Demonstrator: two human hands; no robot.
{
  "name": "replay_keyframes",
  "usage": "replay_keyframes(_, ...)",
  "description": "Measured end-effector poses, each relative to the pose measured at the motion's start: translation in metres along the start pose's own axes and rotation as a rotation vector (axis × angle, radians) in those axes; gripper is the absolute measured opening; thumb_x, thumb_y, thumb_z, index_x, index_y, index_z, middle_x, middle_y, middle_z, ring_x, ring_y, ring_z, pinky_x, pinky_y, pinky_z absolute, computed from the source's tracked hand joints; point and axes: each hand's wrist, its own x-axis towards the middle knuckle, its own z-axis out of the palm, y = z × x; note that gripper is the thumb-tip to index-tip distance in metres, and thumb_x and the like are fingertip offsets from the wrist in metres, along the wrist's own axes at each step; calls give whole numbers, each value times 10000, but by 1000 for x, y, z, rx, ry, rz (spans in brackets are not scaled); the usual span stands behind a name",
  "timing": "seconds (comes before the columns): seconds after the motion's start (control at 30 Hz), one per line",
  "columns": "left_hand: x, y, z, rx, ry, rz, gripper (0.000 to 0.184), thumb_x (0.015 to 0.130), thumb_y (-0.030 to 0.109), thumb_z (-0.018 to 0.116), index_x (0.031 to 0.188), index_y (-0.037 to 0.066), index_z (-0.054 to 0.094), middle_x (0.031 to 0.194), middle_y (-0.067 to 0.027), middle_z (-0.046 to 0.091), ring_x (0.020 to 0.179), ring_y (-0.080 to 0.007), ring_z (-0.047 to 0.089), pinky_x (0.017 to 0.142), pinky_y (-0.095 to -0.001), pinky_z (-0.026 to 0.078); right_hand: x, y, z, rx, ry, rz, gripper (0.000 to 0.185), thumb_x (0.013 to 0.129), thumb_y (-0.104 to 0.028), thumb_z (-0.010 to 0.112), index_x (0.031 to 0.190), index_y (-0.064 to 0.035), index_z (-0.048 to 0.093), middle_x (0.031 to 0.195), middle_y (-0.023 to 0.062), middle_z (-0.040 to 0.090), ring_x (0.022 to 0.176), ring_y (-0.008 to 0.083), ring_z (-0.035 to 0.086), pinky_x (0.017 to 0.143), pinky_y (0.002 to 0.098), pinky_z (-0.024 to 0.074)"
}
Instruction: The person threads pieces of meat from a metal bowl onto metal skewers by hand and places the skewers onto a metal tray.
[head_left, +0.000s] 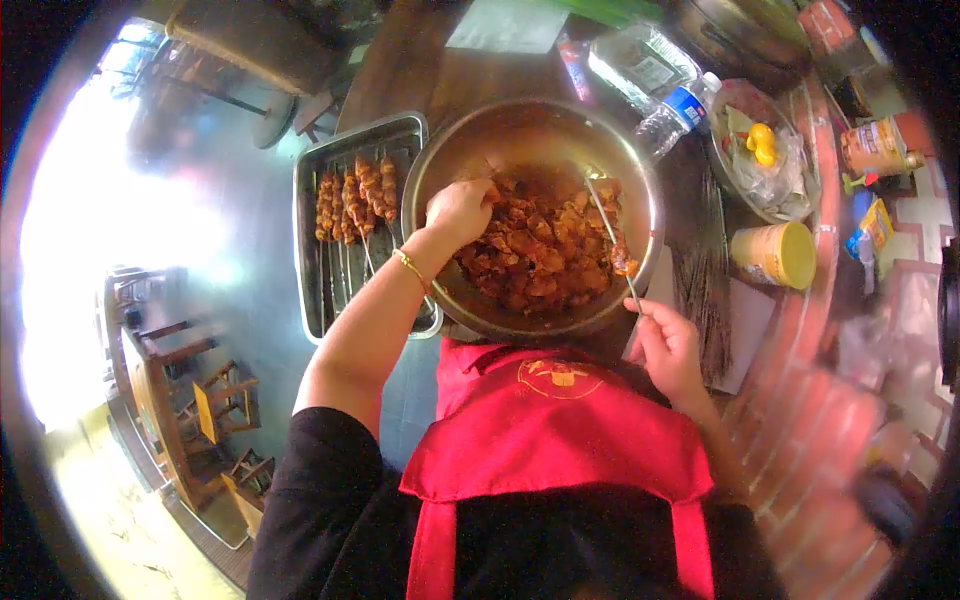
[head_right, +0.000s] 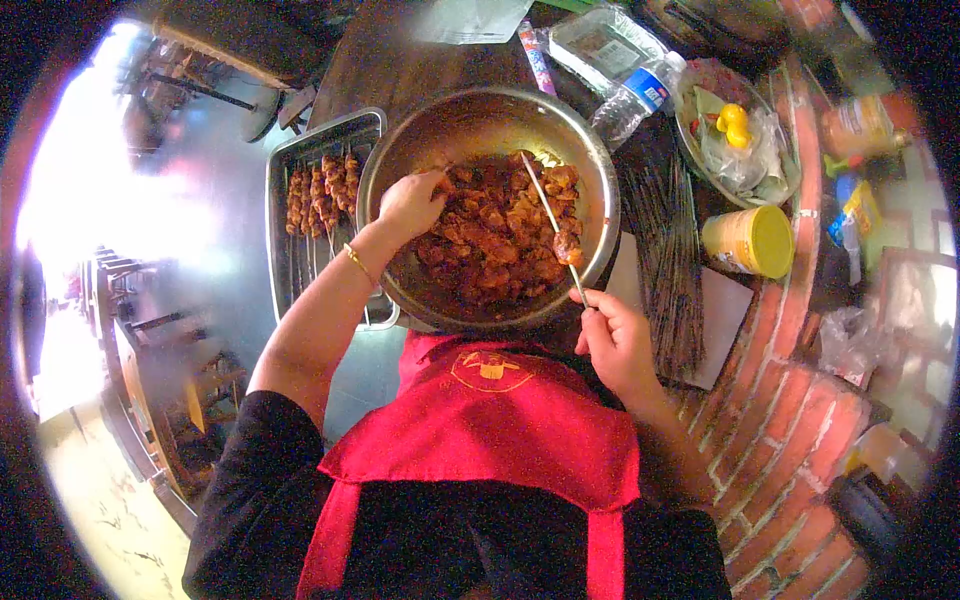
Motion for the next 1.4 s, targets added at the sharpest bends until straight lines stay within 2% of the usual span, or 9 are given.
replay_keyframes(0.3, 11, 10, -5, 334, -250, 130, 355, 748, 230, 629, 1088, 136, 591, 1037, -136, 623, 971, -334, 597, 821, -439, 488, -5, 0, 6, 44, -15, 8, 258, 914, -47, 452, 1131, 10, 578, 619, 4, 545, 535, 57, 519, 499, 215, 418)
replay_keyframes(0.4, 9, -2, 8, -62, -107, 160, 263, 810, 217, 608, 1054, 122, 595, 1059, -102, 626, 955, -296, 611, 803, -416, 506, -8, 0, 5, 30, -59, -10, 260, 913, -52, 456, 1136, 11, 575, 618, -1, 541, 532, 56, 513, 503, 217, 421)
replay_keyframes(0.47, 0, 2, 10, -1584, -145, -169, 160, 887, 197, 553, 1027, 131, 596, 1104, -67, 619, 947, -245, 613, 789, -391, 519, -9, -5, 8, 36, -105, 11, 261, 912, -56, 458, 1135, 9, 576, 613, -3, 539, 530, 56, 515, 501, 220, 424)
replay_keyframes(0.5, -5, 3, 10, -1582, -140, -168, 160, 887, 197, 553, 1027, 131, 596, 1104, -67, 619, 947, -245, 613, 789, -391, 519, -9, -7, 10, 39, -156, 30, 261, 911, -59, 460, 1135, 7, 577, 609, -4, 537, 529, 56, 516, 500, 222, 428)
replay_keyframes(0.57, -17, 20, -1, -2192, -229, -78, 136, 928, 176, 506, 1031, 150, 591, 1128, -55, 610, 952, -208, 605, 788, -377, 528, -9, -5, 15, 32, -182, 6, 260, 910, -59, 462, 1134, 6, 578, 608, -5, 536, 527, 56, 517, 497, 223, 430)
replay_keyframes(0.7, -38, 61, -22, -2303, -84, -318, 100, 929, 173, 515, 1021, 142, 541, 1075, -66, 606, 909, -206, 598, 739, -336, 512, -9, -6, 18, 3, -201, -10, 257, 907, -58, 469, 1129, 1, 583, 613, -5, 537, 521, 54, 516, 491, 223, 434)
replay_keyframes(0.93, -37, 59, -11, -2360, -261, -121, 145, 930, 159, 521, 1067, 112, 528, 1041, -63, 607, 862, -178, 604, 780, -315, 526, -13, -10, 18, -36, -163, -21, 245, 905, -52, 476, 1111, -1, 598, 621, 1, 541, 520, 54, 510, 493, 221, 431)
replay_keyframes(1.23, -49, 75, -16, -2108, -106, -178, 153, 947, 165, 474, 1060, 74, 525, 990, -77, 589, 888, -206, 601, 794, -345, 527, -16, 0, 23, -89, -107, -109, 250, 886, -35, 493, 1106, -19, 612, 608, 4, 536, 526, 50, 489, 493, 232, 417)
replay_keyframes(1.4, -56, 78, -3, -2147, -234, -231, 155, 943, 185, 486, 1032, 63, 518, 947, -84, 586, 870, -221, 596, 800, -364, 521, -17, 0, 22, -49, -114, -61, 250, 883, -30, 492, 1102, -17, 612, 606, 2, 530, 519, 55, 482, 489, 235, 414)
